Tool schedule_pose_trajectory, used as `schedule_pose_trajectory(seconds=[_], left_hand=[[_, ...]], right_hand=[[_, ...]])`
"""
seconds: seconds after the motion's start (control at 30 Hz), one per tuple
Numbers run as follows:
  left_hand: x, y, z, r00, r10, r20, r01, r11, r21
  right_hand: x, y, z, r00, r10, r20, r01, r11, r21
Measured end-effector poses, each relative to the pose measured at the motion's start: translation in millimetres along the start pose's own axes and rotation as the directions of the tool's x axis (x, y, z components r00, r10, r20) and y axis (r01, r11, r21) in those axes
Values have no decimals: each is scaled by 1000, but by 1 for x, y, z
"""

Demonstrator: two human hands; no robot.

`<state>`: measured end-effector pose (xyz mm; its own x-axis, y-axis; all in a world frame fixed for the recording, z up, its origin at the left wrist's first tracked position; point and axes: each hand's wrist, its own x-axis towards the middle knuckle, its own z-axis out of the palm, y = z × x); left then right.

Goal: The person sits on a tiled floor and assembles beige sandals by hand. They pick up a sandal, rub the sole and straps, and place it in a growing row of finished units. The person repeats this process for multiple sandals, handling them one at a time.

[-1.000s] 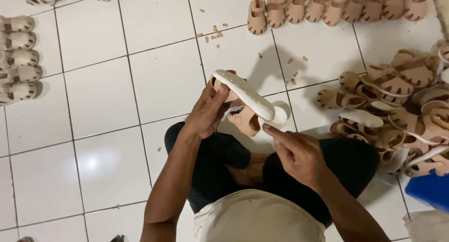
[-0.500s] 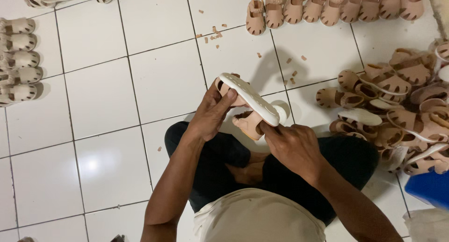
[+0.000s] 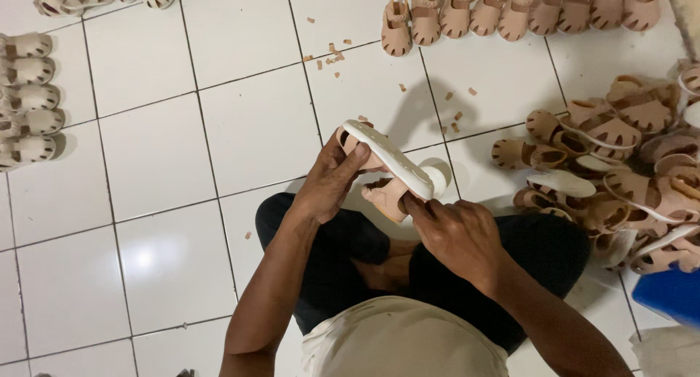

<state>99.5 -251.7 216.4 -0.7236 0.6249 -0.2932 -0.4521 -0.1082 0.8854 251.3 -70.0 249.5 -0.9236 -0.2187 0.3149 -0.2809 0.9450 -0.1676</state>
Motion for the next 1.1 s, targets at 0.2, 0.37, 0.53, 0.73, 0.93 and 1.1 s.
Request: schedule_pose_trajectory(seconds=[0.2,0.37,0.53,0.73,0.93,1.1], left_hand=[[3,-3,0,1000,-10,0,10,999,36],[4,-6,-1,999,-17,38,18,999,-46],[6,-9,-2,1000,-14,-17,15,1000,10],[8,-16,-7,997,-17,-74,13,998,-60],[5,-40,8,956,-150,-253,122,985,-120],[-35,-58,16,889,456,-46,-378,785,490]], right_hand=[[-2,5,9,999,6,35,-6,1000,-11],[-4,6,10,995,14,94,-12,1000,-23],[-4,9,10,998,2,62,-2,1000,-11],[-13,9,7,972,22,-234,22,983,185],[-1,4,38,930,118,-347,8,940,341],[6,29,39,846,528,78,-345,428,835]])
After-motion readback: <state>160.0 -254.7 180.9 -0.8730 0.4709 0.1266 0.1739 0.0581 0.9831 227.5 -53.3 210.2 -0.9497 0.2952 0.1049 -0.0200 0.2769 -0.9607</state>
